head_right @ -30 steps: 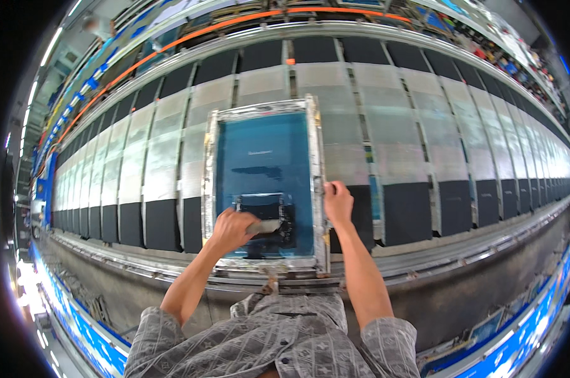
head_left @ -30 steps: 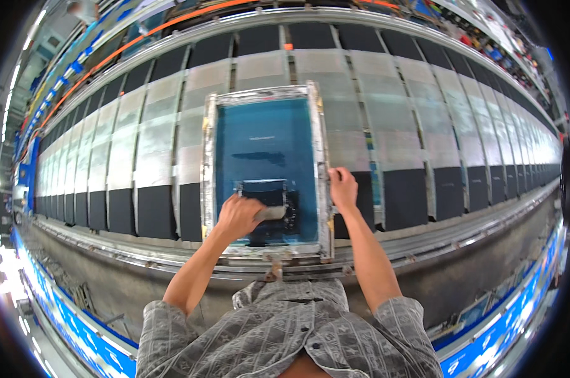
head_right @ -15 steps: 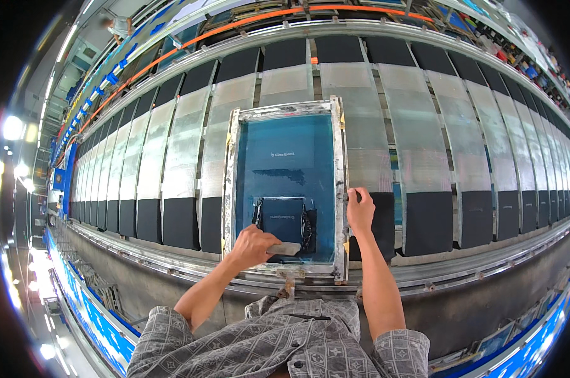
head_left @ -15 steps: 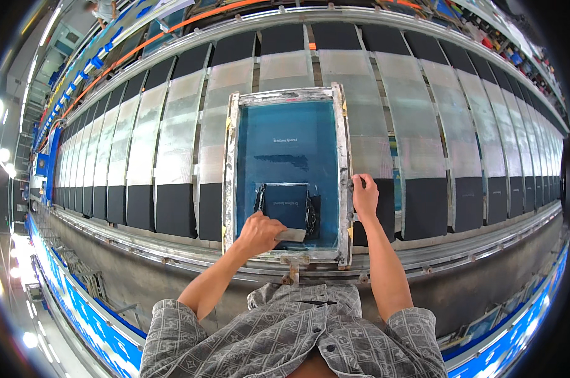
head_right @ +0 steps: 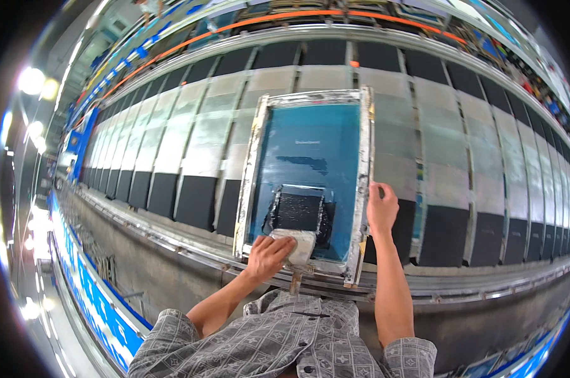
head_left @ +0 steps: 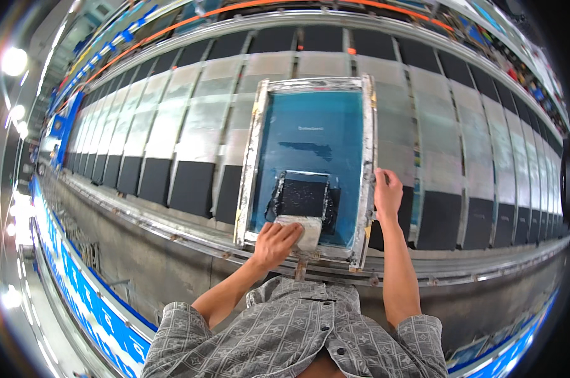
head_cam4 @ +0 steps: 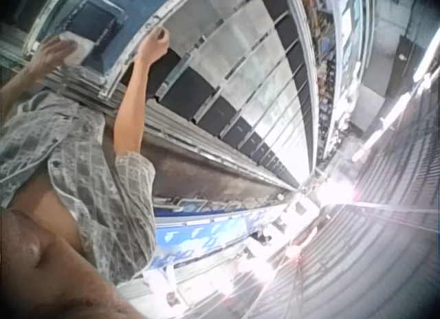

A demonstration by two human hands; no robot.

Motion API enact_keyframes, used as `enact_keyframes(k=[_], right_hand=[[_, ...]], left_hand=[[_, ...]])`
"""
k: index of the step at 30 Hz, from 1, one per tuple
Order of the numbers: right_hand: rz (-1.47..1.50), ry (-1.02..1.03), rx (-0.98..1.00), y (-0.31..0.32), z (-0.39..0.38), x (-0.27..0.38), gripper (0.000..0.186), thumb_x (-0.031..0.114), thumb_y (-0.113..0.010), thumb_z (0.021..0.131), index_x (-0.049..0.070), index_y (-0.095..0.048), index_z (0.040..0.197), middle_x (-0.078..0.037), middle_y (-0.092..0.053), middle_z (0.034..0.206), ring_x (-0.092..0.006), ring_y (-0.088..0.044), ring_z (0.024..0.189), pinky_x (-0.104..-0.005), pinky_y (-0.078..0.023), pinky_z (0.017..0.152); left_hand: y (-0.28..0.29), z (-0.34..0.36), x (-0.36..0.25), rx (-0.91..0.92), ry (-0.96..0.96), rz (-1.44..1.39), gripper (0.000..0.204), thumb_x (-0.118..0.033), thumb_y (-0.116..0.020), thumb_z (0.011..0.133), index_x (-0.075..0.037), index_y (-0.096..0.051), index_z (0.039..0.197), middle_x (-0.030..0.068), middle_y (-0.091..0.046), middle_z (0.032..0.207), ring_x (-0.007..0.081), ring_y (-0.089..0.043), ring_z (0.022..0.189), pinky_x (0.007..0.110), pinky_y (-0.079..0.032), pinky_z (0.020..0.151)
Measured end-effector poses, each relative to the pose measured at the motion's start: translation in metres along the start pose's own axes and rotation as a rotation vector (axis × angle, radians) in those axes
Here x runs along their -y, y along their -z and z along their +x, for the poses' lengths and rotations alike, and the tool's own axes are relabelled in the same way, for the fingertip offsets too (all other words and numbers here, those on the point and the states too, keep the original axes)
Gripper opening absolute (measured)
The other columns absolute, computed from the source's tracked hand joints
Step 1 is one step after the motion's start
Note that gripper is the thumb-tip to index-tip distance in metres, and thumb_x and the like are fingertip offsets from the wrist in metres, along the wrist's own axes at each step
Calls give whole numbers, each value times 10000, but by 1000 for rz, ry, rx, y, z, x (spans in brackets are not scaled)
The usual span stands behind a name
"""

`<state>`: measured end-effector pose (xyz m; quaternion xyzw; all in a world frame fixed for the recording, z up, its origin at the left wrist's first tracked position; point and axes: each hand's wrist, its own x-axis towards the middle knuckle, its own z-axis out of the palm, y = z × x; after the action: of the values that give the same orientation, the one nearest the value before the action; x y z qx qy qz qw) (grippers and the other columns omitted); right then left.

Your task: The person uses a squeegee to pull ink across a screen printing frame, repeatedly pressing and smoothing the ink layer. The person then lifts the frame to reveal a blue printed surface with a logo underneath before returning to the frame to continue the process.

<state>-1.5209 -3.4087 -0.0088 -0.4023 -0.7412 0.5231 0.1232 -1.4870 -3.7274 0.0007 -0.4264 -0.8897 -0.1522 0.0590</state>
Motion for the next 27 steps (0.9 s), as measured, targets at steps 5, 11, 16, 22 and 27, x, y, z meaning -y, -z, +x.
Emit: enact_keyframes(k=[5,11,16,22,27], right_hand=[[119,48,42,-96,-29,-29,311,290,-614,939,-1,-706,996,-152,-715,966,-286,-671,926,-375,-490,844],[137,-56,122,-158,-70,-2,335,312,-589,966,-1,-704,995,-129,-705,927,-259,-653,847,-367,-487,780],[29,-17,37,-169,-70,-4,302,308,-586,974,34,-711,1000,-121,-692,886,-250,-650,822,-370,-484,765],[12,-51,53,-176,-65,-15,275,292,-594,968,47,-715,997,-124,-672,827,-237,-635,766,-366,-478,736],[4,-51,59,-173,-72,-10,278,293,-606,962,38,-714,991,-108,-643,747,-202,-597,674,-359,-466,680]], left_hand=[[41,-20,83,96,28,21,362,-70,-678,697,-112,-705,1055,-6,-680,1076,193,-614,891,356,-430,863],[59,-57,156,189,76,1,441,-124,-788,611,-120,-728,1047,-12,-706,1099,184,-645,881,348,-436,862],[79,-33,181,437,91,-151,285,-152,-785,678,-154,-760,962,-1,-740,970,188,-685,851,361,-461,839],[54,55,238,287,-18,-54,213,-195,-802,695,-153,-760,900,19,-724,890,242,-669,832,374,-459,822],[49,49,239,301,-50,-75,208,-180,-799,676,-153,-755,877,7,-724,871,235,-665,780,360,-456,801]])
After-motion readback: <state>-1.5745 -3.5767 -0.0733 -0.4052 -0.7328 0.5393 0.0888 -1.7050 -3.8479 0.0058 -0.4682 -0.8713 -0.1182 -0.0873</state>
